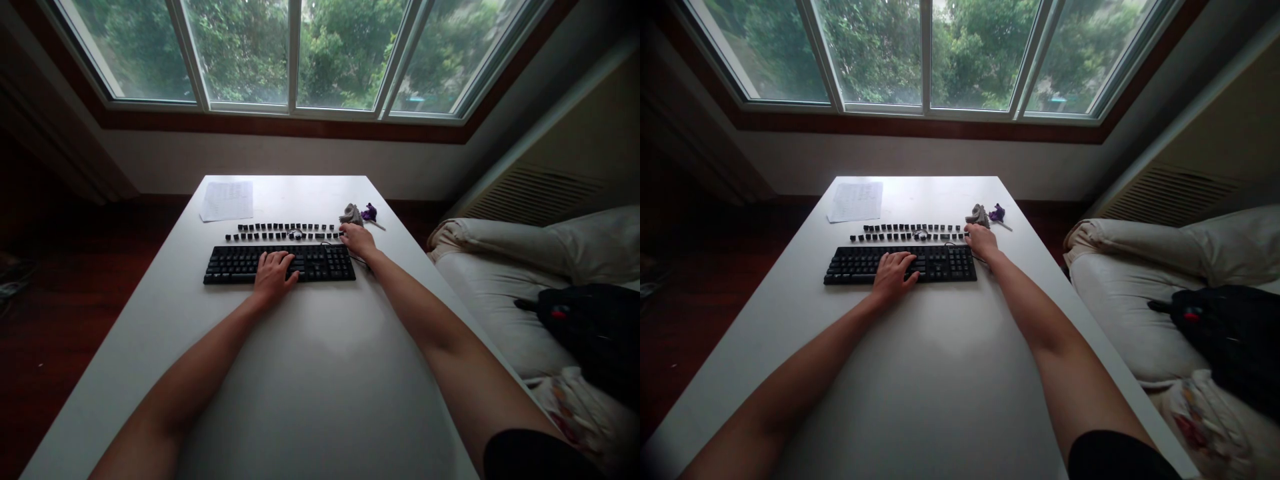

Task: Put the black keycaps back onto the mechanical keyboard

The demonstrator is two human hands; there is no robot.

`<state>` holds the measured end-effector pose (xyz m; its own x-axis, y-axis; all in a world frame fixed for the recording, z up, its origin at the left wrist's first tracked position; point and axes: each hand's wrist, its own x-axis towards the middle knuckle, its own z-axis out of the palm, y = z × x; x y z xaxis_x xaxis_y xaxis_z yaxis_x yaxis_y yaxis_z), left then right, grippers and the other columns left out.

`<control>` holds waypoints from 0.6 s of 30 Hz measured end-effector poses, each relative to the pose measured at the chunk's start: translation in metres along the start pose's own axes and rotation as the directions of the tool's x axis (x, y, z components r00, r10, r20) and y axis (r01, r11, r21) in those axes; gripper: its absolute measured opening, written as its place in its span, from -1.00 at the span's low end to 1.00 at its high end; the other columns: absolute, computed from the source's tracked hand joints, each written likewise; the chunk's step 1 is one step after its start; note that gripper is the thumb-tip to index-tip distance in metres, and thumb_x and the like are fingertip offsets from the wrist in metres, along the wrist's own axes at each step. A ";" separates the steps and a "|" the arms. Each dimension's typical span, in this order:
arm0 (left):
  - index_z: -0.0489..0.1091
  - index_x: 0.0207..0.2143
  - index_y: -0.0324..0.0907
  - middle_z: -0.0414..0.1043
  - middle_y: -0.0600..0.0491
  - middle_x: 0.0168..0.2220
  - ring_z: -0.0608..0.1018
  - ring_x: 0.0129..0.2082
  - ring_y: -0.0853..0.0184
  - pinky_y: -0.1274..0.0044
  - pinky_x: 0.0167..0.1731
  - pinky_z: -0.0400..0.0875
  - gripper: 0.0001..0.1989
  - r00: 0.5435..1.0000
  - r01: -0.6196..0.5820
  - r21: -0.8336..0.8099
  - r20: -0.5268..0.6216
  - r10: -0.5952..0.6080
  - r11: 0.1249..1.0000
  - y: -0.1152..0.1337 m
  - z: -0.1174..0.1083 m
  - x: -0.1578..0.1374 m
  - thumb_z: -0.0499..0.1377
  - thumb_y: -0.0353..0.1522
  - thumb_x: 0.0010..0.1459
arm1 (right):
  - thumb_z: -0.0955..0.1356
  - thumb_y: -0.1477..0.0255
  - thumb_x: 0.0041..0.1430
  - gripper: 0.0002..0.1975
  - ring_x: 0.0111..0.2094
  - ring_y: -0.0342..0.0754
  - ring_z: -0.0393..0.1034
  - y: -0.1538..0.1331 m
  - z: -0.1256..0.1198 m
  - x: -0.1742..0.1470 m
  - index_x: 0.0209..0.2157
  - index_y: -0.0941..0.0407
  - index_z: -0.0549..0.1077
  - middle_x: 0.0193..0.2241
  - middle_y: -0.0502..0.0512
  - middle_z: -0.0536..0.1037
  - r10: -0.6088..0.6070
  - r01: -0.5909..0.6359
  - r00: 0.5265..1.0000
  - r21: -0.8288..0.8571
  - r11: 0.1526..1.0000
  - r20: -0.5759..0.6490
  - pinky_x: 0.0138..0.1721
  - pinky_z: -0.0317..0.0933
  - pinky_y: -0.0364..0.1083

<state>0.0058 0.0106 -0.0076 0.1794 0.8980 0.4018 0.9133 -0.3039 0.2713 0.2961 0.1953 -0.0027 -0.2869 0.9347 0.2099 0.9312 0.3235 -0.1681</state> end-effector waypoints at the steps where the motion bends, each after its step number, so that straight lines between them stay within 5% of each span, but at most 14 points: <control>1: 0.36 0.18 -0.08 0.39 -0.08 0.19 0.36 0.21 0.06 0.13 0.35 0.01 -0.55 1.000 -0.002 0.002 0.001 0.002 1.000 0.000 0.000 0.000 0.16 -0.16 0.28 | 0.38 0.41 0.25 -0.74 -0.06 0.07 0.47 0.000 0.001 0.001 -0.02 0.04 0.53 -0.05 0.14 0.60 0.014 -0.014 1.000 -0.003 1.000 0.009 -0.07 0.28 -0.04; 13: 0.37 0.17 -0.07 0.39 -0.08 0.19 0.36 0.21 0.05 0.10 0.35 -0.01 -0.55 1.000 0.005 -0.014 0.007 -0.005 1.000 0.001 0.000 0.000 0.17 -0.16 0.28 | 0.38 0.41 0.24 -0.79 -0.08 0.10 0.46 0.008 0.003 -0.002 -0.08 0.06 0.54 -0.10 0.17 0.60 -0.003 0.003 1.000 -0.024 1.000 -0.014 -0.11 0.28 -0.03; 18: 0.37 0.18 -0.06 0.38 -0.08 0.20 0.35 0.22 0.05 0.10 0.35 -0.01 -0.56 1.000 0.009 -0.007 0.003 -0.009 1.000 0.000 -0.001 -0.001 0.16 -0.16 0.28 | 0.35 0.42 0.26 -0.76 -0.10 0.13 0.48 0.005 -0.004 -0.004 -0.04 0.10 0.52 -0.12 0.20 0.61 -0.001 0.017 0.983 0.086 0.996 -0.183 -0.07 0.31 0.02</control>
<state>0.0058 0.0097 -0.0070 0.1724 0.9016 0.3968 0.9122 -0.2981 0.2810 0.3029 0.1922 -0.0005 -0.2421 0.8915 0.3829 0.9033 0.3512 -0.2465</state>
